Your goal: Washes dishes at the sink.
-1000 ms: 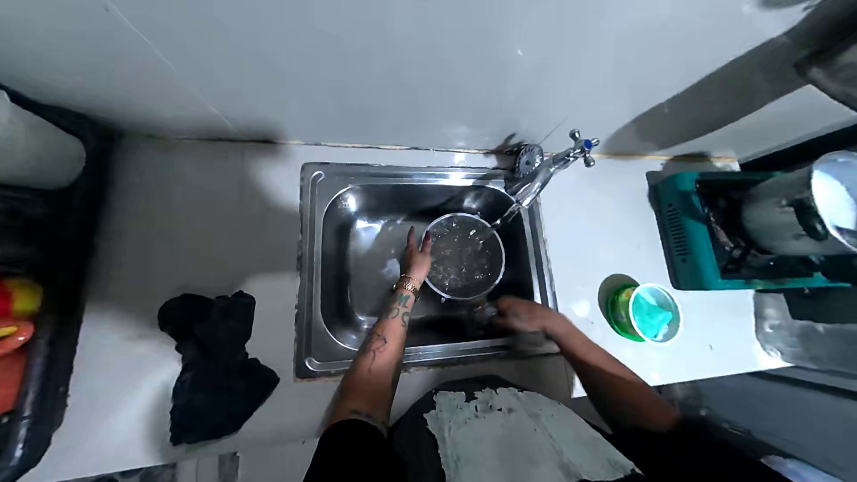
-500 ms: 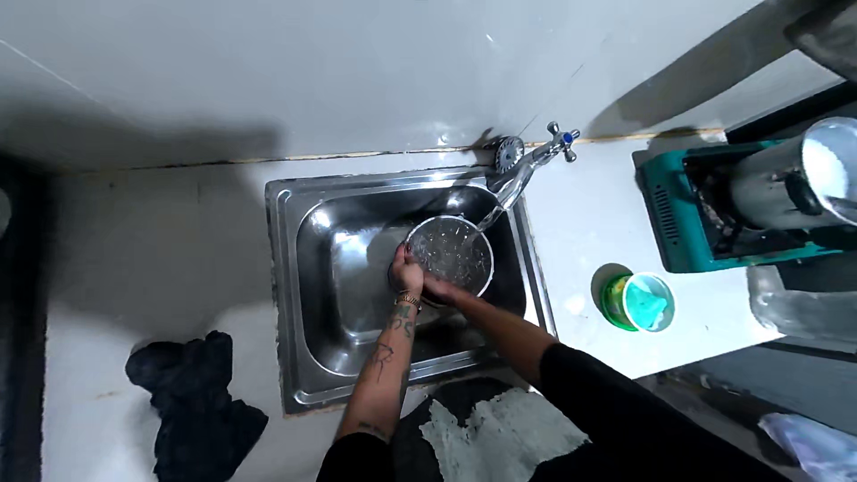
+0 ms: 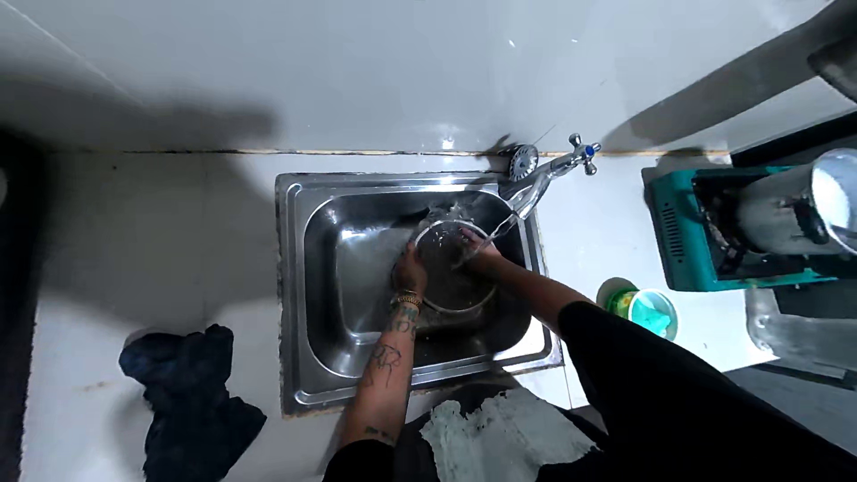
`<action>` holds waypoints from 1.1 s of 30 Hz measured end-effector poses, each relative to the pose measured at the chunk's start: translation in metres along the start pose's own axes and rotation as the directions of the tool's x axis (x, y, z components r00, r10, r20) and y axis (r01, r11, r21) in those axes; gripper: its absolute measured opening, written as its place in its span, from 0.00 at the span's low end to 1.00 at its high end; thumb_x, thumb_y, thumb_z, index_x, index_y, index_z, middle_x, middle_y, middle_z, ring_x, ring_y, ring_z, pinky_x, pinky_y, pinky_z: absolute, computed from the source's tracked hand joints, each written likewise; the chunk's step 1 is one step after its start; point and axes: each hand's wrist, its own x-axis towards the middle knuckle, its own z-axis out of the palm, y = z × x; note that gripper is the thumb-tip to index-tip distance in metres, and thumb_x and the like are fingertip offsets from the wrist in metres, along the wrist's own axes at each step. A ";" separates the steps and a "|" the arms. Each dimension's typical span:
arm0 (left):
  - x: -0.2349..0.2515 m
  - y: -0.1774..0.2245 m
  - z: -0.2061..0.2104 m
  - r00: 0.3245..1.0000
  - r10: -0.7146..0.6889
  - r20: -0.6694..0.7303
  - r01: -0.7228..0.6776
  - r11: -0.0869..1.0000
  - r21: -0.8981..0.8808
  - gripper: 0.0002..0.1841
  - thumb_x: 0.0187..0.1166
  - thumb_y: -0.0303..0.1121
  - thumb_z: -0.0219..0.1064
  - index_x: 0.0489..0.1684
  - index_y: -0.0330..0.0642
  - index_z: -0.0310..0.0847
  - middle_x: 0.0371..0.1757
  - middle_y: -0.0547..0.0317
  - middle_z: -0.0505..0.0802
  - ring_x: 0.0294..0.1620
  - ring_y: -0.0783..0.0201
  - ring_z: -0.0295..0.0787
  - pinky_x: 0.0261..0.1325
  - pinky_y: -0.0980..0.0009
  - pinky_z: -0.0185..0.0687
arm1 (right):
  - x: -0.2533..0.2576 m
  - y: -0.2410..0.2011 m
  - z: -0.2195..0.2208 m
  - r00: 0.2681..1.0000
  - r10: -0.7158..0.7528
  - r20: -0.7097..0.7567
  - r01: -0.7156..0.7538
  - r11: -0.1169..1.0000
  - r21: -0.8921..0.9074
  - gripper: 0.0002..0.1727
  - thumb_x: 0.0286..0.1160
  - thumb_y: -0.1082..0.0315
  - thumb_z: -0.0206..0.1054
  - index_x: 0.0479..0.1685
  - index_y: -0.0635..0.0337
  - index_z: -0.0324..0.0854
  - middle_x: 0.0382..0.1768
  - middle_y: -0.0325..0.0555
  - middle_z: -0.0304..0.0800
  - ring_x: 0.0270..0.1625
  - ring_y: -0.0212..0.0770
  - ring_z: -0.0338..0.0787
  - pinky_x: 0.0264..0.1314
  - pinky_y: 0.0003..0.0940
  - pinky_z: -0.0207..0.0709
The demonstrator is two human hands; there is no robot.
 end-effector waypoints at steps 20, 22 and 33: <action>-0.007 -0.019 0.004 0.999 -0.029 0.035 0.046 0.747 -0.664 0.38 0.95 0.52 0.21 0.89 0.33 0.58 0.88 0.35 0.68 0.91 0.47 0.60 0.90 0.49 0.53 | 0.034 -0.036 0.082 0.991 0.089 -0.100 0.035 0.551 0.834 0.30 0.96 0.52 0.44 0.68 0.73 0.75 0.58 0.63 0.83 0.56 0.49 0.82 0.64 0.45 0.75; -0.009 -0.023 0.002 0.998 0.053 0.031 -0.025 0.807 -0.590 0.35 0.96 0.49 0.24 0.93 0.35 0.50 0.92 0.38 0.61 0.93 0.49 0.53 0.93 0.52 0.47 | 0.018 -0.024 0.087 0.992 -0.085 -0.094 0.124 0.796 0.593 0.25 0.93 0.55 0.53 0.64 0.72 0.80 0.60 0.64 0.86 0.63 0.51 0.84 0.72 0.47 0.72; -0.098 -0.027 -0.006 0.772 0.343 0.536 -0.629 0.536 0.563 0.33 0.86 0.44 0.62 0.84 0.30 0.66 0.81 0.33 0.77 0.89 0.38 0.63 0.94 0.38 0.29 | -0.022 0.060 0.084 0.949 -0.298 -0.105 0.295 0.955 -0.039 0.26 0.88 0.57 0.59 0.78 0.63 0.75 0.79 0.66 0.74 0.79 0.65 0.77 0.82 0.61 0.64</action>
